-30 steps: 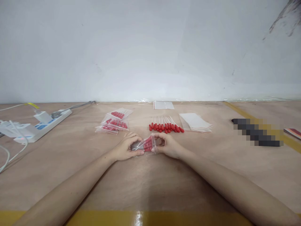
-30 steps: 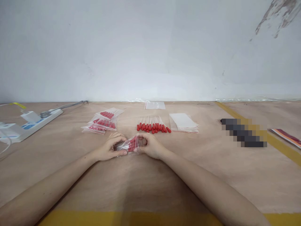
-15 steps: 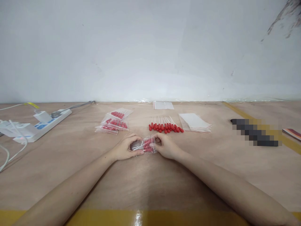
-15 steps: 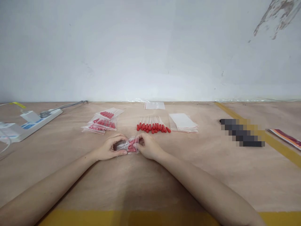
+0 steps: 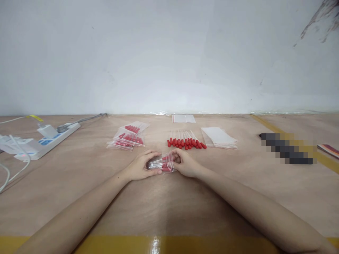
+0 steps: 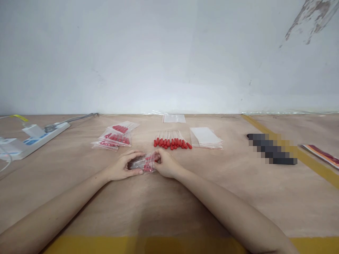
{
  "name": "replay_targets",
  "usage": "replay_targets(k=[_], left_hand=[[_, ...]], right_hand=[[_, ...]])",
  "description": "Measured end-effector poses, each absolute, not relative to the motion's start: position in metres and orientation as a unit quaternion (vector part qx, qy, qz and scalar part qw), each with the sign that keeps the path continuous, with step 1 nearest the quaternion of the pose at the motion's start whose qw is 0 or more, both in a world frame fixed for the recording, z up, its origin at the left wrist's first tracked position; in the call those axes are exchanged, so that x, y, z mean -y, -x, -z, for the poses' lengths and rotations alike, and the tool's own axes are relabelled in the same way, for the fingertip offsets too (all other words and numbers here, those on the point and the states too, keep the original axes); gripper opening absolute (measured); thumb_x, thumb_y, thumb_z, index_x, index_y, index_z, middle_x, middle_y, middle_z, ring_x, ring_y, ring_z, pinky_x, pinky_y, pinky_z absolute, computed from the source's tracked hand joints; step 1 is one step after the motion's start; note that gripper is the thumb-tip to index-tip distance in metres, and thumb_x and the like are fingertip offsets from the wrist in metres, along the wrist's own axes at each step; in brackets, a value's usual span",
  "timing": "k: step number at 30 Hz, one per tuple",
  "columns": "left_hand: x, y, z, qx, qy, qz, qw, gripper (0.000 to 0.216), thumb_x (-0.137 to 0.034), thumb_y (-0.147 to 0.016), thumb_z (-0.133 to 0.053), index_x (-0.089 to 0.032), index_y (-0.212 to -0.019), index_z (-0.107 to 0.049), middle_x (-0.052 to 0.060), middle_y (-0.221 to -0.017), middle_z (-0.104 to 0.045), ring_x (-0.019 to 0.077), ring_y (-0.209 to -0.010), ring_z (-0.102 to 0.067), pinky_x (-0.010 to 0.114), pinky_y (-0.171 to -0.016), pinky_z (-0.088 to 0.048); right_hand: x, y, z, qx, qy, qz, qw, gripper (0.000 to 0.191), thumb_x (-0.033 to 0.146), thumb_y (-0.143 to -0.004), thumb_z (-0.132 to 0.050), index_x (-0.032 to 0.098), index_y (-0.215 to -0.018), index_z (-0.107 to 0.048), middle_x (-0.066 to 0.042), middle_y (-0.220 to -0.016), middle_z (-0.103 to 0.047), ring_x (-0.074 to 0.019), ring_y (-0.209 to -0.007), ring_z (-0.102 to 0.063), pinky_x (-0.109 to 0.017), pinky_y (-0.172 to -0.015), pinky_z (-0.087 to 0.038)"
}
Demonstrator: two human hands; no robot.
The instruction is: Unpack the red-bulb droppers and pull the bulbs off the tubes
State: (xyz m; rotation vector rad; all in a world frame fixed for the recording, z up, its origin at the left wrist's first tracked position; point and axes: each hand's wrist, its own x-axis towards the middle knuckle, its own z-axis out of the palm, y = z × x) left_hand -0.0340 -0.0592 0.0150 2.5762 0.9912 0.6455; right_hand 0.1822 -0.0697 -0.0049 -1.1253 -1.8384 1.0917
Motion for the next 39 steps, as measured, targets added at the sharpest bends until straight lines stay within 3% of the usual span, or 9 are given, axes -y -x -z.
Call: replay_targets(k=[7,11,13,16,22,27,32,39], left_hand=[[0.06,0.034,-0.018,-0.343,-0.902,-0.215,0.153,0.06,-0.049,-0.068,-0.064,-0.02,-0.118,-0.05,0.009,-0.113,-0.054,0.0233,-0.103,-0.052,0.036,-0.089,-0.043],[0.06,0.034,-0.019,-0.338,-0.904,-0.208,0.156,0.062,-0.049,-0.067,-0.065,-0.02,-0.12,-0.049,0.01,-0.113,-0.053,0.0235,-0.104,-0.052,0.036,-0.089,-0.043],[0.059,0.034,-0.018,-0.341,-0.904,-0.207,0.154,0.062,-0.049,-0.067,-0.065,-0.02,-0.119,-0.05,0.01,-0.114,-0.053,0.0238,-0.105,-0.051,0.037,-0.09,-0.042],[0.059,0.034,-0.017,-0.349,-0.902,-0.206,0.148,0.062,-0.05,-0.067,-0.065,-0.02,-0.119,-0.05,0.01,-0.116,-0.053,0.0242,-0.107,-0.05,0.037,-0.092,-0.042],[0.059,0.035,-0.017,-0.346,-0.904,-0.205,0.146,0.062,-0.05,-0.068,-0.064,-0.02,-0.119,-0.049,0.01,-0.115,-0.053,0.0234,-0.106,-0.051,0.036,-0.091,-0.042],[0.059,0.035,-0.017,-0.344,-0.905,-0.2,0.15,0.062,-0.05,-0.068,-0.064,-0.019,-0.12,-0.048,0.01,-0.117,-0.051,0.0227,-0.107,-0.05,0.035,-0.092,-0.041],[0.059,0.035,-0.016,-0.349,-0.903,-0.2,0.151,0.062,-0.05,-0.068,-0.064,-0.02,-0.12,-0.048,0.009,-0.117,-0.051,0.0229,-0.107,-0.05,0.035,-0.092,-0.041],[0.059,0.035,-0.016,-0.351,-0.902,-0.201,0.152,0.063,-0.051,-0.067,-0.064,-0.02,-0.12,-0.049,0.009,-0.116,-0.052,0.0233,-0.106,-0.05,0.035,-0.091,-0.042]], right_hand=[[0.07,-0.189,0.001,0.742,0.444,-0.404,0.299,0.031,0.035,-0.065,-0.068,0.017,-0.085,-0.051,0.001,-0.074,-0.059,-0.0091,-0.06,-0.051,-0.022,-0.054,-0.041],[0.069,-0.19,0.002,0.737,0.446,-0.391,0.323,0.034,0.032,-0.064,-0.068,0.017,-0.089,-0.051,0.0,-0.08,-0.06,-0.0088,-0.062,-0.051,-0.022,-0.054,-0.04],[0.067,-0.188,0.004,0.737,0.434,-0.406,0.322,0.031,0.03,-0.068,-0.066,0.016,-0.092,-0.053,-0.001,-0.079,-0.061,-0.009,-0.062,-0.053,-0.022,-0.054,-0.04],[0.068,-0.188,-0.001,0.758,0.417,-0.407,0.295,0.016,0.03,-0.073,-0.061,0.016,-0.08,-0.057,0.0,-0.07,-0.06,-0.0087,-0.06,-0.052,-0.021,-0.053,-0.038],[0.077,-0.193,-0.024,0.809,0.412,-0.333,0.253,0.02,0.03,-0.066,-0.066,0.017,-0.078,-0.055,0.003,-0.067,-0.056,-0.0083,-0.057,-0.048,-0.02,-0.05,-0.035],[0.072,-0.201,-0.027,0.752,0.4,-0.449,0.27,0.013,0.021,-0.069,-0.063,0.016,-0.077,-0.054,0.002,-0.066,-0.058,-0.0088,-0.06,-0.053,-0.021,-0.055,-0.042],[0.064,-0.216,-0.032,0.663,0.47,-0.53,0.244,0.019,0.023,-0.065,-0.067,0.016,-0.077,-0.054,0.002,-0.063,-0.057,-0.0098,-0.055,-0.055,-0.023,-0.048,-0.046],[0.067,-0.229,-0.032,0.692,0.445,-0.504,0.262,0.034,0.032,-0.061,-0.072,0.014,-0.085,-0.056,-0.003,-0.083,-0.061,-0.0114,-0.074,-0.057,-0.025,-0.068,-0.048]])
